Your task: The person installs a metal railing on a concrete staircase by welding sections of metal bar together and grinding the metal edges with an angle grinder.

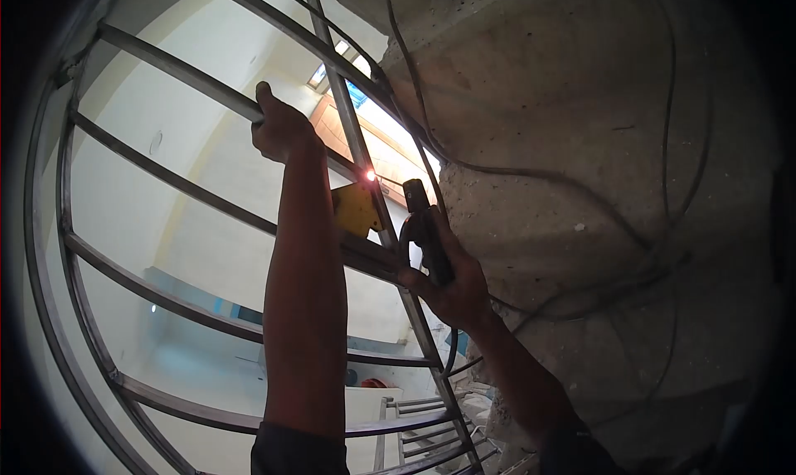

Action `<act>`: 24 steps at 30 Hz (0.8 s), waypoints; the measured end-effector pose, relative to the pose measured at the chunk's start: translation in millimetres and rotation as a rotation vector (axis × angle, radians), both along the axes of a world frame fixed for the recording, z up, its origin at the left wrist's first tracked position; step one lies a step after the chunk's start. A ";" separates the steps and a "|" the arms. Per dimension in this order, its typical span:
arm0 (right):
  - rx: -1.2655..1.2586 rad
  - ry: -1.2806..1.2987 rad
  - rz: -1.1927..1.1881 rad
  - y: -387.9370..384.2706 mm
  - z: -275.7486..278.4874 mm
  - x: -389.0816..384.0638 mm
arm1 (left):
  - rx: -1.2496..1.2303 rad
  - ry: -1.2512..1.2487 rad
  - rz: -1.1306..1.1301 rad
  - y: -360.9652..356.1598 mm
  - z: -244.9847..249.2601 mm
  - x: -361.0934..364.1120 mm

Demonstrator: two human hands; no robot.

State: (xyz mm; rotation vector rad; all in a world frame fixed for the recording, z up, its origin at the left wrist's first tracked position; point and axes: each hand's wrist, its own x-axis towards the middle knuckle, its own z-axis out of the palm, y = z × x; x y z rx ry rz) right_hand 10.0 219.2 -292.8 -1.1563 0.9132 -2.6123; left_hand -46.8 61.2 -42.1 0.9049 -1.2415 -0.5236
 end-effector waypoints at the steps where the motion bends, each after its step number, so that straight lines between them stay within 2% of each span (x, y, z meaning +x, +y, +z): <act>1: -0.007 -0.002 0.010 -0.4 -0.5 0.3 | 0.006 -0.002 0.008 -0.7 0.1 -0.1; 7: 0.126 -0.002 -0.019 5.5 -1.2 1.4 | 0.054 0.000 0.051 5.4 1.8 -2.4; 14: 0.088 -0.037 0.053 5.3 -2.3 1.0 | 0.018 -0.023 0.030 -4.0 1.3 -0.4; 15: 0.202 0.028 0.013 6.7 -4.4 1.8 | 0.019 -0.023 0.029 1.4 1.3 -1.7; 17: 0.069 -0.120 0.150 10.3 2.2 2.0 | 0.071 0.027 0.035 12.0 2.5 -4.2; 18: -0.036 -0.095 0.030 3.9 3.3 2.2 | 0.019 0.039 0.026 9.1 2.0 -3.3; 21: 0.102 -0.097 0.109 8.4 3.4 -1.6 | 0.012 -0.002 0.039 4.4 0.4 -1.3; 24: -0.047 -0.060 0.016 -1.3 1.1 -0.7 | 0.024 0.005 -0.019 4.0 0.9 -0.7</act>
